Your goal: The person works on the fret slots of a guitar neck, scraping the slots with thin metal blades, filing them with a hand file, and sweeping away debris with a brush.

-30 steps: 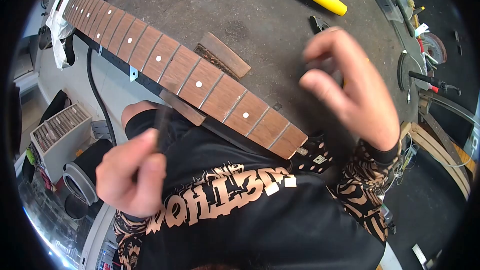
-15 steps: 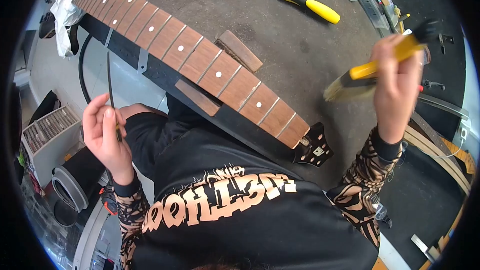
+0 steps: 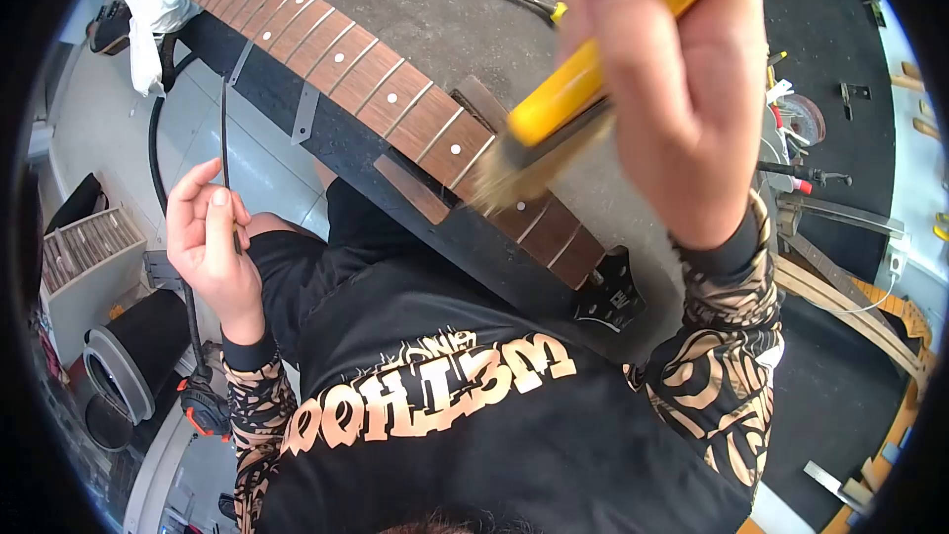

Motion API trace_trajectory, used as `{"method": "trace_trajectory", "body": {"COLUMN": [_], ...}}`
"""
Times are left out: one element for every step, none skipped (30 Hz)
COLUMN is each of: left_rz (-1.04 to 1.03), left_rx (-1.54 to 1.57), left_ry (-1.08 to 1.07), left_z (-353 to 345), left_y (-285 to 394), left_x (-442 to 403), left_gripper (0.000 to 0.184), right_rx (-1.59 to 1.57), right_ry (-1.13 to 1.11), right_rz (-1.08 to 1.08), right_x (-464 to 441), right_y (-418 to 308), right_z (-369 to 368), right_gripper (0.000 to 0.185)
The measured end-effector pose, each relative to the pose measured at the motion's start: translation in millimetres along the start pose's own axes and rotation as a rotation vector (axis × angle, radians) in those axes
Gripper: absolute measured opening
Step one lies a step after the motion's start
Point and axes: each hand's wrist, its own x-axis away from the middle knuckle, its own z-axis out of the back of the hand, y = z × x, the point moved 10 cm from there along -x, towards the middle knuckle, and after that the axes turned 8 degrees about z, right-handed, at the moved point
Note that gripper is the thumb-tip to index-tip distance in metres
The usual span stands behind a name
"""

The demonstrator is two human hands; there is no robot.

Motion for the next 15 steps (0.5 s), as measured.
{"method": "trace_trajectory", "body": {"left_rz": [0.016, 0.030, 0.043, 0.046, 0.048, 0.047, 0.055, 0.066, 0.079, 0.073, 0.067, 0.061, 0.055, 0.046, 0.037], "left_rx": [0.002, 0.006, 0.013, 0.010, 0.008, 0.006, 0.001, -0.006, -0.016, -0.022, -0.028, -0.035, -0.048, -0.060, -0.072], "left_ry": [-0.005, -0.013, -0.020, -0.023, -0.025, -0.024, -0.030, -0.038, -0.048, -0.061, -0.073, -0.085, -0.089, -0.092, -0.095], "left_z": [-2, -3, -6, -7, -8, -8, -10, -11, -14, -17, -21, -24, -25, -27, -30], "left_y": [-2, -4, -6, -7, -8, -10, -11, -14, -16, -16, -16, -15, -15, -13, -12], "left_x": [-2, -4, -6, -6, -6, -8, -9, -9, -9, -10, -11, -11, -12, -13, -14], "left_gripper": [0.030, 0.030, 0.030, 0.030, 0.029, 0.029, 0.029, 0.029, 0.029, 0.029, 0.030, 0.030, 0.029, 0.029, 0.029], "right_rx": [-0.016, -0.052, 0.060, 0.358, 0.656, 0.396, 0.079, 0.002, -0.076, -0.162, -0.164, 0.046, 0.256, 0.692, 0.709], "right_ry": [-0.032, -0.036, -0.039, -0.109, -0.179, -0.046, 0.049, 0.060, 0.073, 0.005, -0.011, -0.092, -0.174, -0.235, -0.136], "right_rz": [0.053, 0.079, 0.135, 0.191, 0.247, 0.052, -0.011, -0.051, -0.094, -0.048, -0.017, 0.069, 0.153, 0.169, 0.179], "right_x": [1, 5, 5, 0, -5, -7, -6, -4, -2, 3, 12, 7, 5, 4, 5], "right_y": [-7, -7, -10, -10, -8, 13, 18, 11, 5, 7, 12, 14, 15, 11, 20], "right_z": [-16, -26, -24, -16, -4, 17, 22, 13, 0, -18, -26, -19, -8, 2, 27], "right_gripper": [0.006, 0.004, 0.008, 0.011, 0.013, 0.010, 0.005, 0.004, 0.004, 0.007, 0.012, 0.014, 0.017, 0.021, 0.017]}}
